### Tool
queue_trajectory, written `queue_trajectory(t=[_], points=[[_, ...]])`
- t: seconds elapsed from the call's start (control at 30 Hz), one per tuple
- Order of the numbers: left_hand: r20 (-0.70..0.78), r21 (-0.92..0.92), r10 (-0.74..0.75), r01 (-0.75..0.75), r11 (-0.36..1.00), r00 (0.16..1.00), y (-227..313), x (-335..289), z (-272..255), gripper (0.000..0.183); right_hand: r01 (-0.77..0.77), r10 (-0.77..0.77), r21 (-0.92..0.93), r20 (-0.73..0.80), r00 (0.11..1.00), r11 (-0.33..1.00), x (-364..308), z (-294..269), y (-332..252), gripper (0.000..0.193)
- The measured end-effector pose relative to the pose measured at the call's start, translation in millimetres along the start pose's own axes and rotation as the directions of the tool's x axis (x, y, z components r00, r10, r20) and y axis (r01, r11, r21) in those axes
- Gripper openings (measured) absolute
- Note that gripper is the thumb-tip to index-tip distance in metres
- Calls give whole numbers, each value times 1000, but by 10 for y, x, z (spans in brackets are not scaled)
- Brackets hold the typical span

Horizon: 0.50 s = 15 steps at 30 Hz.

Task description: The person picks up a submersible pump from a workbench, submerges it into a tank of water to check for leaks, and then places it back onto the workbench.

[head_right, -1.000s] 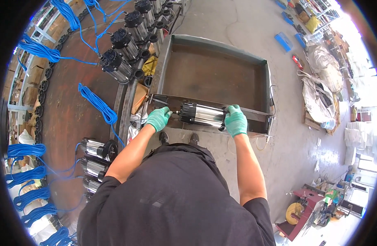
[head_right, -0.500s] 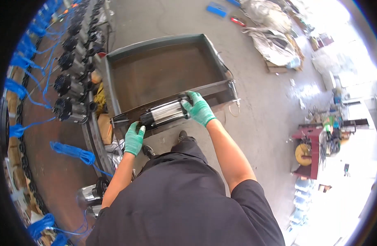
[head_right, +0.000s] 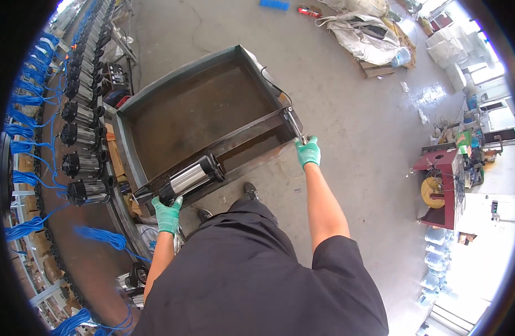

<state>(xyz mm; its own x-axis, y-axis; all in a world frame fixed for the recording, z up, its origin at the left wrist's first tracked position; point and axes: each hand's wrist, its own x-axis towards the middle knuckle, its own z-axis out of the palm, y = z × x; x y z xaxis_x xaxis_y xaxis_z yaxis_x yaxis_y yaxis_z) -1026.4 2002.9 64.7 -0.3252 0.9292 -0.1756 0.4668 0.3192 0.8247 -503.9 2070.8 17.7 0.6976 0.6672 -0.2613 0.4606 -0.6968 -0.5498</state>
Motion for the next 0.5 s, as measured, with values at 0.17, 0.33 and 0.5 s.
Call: queue_trajectory(t=[0.17, 0.33, 0.5], points=[[20, 58, -77, 76, 995, 997, 268, -41, -64, 66, 46, -46, -157, 3, 999, 987, -218, -181, -435, 52], [70, 59, -124, 120, 991, 990, 264, 8, -139, 67, 113, -112, -150, 16, 994, 982, -246, -17, -516, 40], [70, 90, -116, 109, 990, 991, 63, 95, -147, 71, 252, -236, 215, -97, 967, 944, -140, 296, -159, 26]])
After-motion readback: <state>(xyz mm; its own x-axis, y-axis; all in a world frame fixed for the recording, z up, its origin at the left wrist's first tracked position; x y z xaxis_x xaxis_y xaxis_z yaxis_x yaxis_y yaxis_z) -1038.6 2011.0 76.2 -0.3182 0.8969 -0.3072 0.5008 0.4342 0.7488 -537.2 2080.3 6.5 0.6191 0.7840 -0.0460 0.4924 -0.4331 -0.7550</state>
